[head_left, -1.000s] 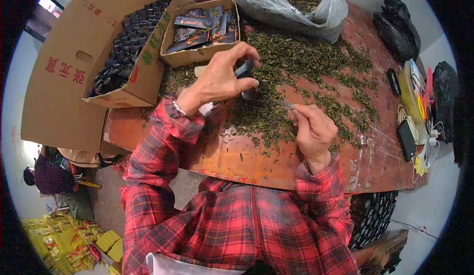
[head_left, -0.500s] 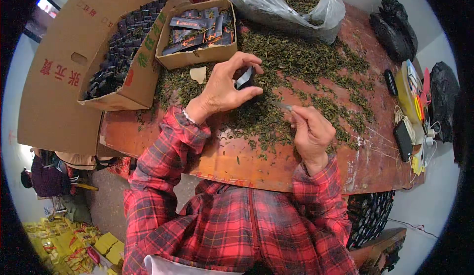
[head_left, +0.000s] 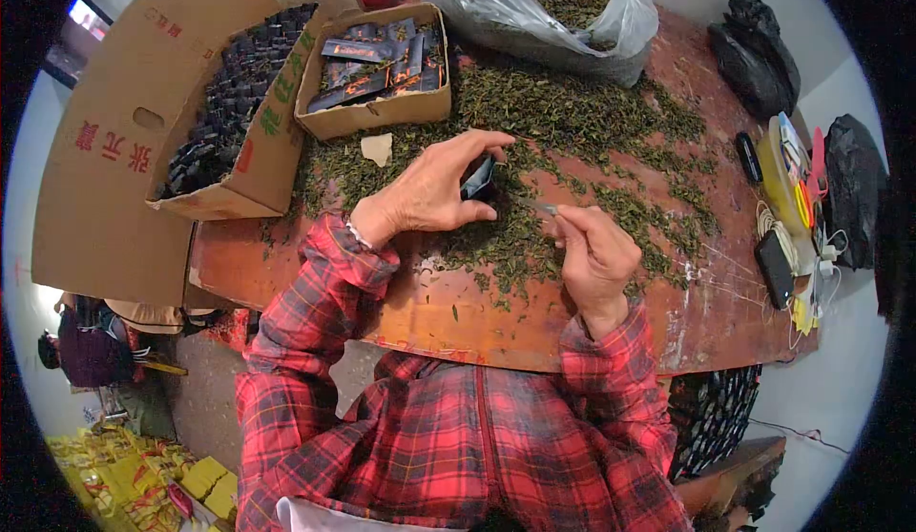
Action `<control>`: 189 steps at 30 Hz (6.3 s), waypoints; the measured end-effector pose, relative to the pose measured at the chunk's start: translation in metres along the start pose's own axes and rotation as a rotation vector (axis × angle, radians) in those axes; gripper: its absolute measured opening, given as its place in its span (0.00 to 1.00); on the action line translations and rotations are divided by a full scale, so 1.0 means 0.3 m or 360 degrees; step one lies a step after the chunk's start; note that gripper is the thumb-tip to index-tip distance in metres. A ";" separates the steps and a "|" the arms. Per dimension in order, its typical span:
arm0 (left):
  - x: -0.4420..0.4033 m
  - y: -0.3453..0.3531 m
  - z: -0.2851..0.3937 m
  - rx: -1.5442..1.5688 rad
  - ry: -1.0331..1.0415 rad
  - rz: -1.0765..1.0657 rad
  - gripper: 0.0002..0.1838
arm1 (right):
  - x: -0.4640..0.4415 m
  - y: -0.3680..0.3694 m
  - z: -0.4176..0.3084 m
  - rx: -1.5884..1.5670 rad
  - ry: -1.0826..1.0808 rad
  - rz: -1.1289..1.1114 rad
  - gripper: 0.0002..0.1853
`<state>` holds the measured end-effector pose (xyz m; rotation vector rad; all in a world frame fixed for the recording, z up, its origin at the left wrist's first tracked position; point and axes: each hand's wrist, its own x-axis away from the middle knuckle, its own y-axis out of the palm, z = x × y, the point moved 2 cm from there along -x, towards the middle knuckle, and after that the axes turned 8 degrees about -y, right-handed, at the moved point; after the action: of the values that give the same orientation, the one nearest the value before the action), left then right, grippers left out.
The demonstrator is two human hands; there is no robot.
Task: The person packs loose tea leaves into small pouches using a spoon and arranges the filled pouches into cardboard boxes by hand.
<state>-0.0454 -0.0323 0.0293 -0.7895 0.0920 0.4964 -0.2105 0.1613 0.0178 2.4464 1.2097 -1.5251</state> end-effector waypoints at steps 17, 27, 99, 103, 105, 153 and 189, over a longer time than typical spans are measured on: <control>0.016 0.022 -0.007 -0.0313 0.0056 -0.0116 0.45 | 0.006 0.001 0.002 0.0029 0.0006 0.0001 0.10; 0.043 -0.025 0.007 -0.0491 0.0031 0.0259 0.34 | 0.002 -0.019 0.004 -0.0016 0.0039 0.0093 0.08; 0.110 -0.039 -0.092 0.0095 -0.0377 0.0304 0.33 | 0.004 0.021 0.033 -0.0255 0.0870 0.0243 0.09; 0.111 -0.039 -0.093 0.0109 -0.0370 0.0310 0.33 | -0.014 0.003 0.022 -0.0258 0.0848 0.0309 0.09; 0.112 -0.034 -0.097 0.0116 -0.0312 0.0354 0.32 | -0.032 -0.012 0.002 -0.0233 0.0867 0.0318 0.09; 0.108 -0.013 -0.098 0.0113 -0.0387 0.0443 0.35 | -0.295 -0.002 -0.221 0.0665 -0.0372 -0.0269 0.12; 0.109 -0.019 -0.080 0.0123 -0.0491 0.0395 0.34 | -0.270 -0.024 -0.221 0.0846 -0.0737 -0.0222 0.14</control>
<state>-0.0116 -0.0397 0.0077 -0.6209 -0.0777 0.8395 -0.1828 0.1436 0.1175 2.0685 0.9939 -2.5445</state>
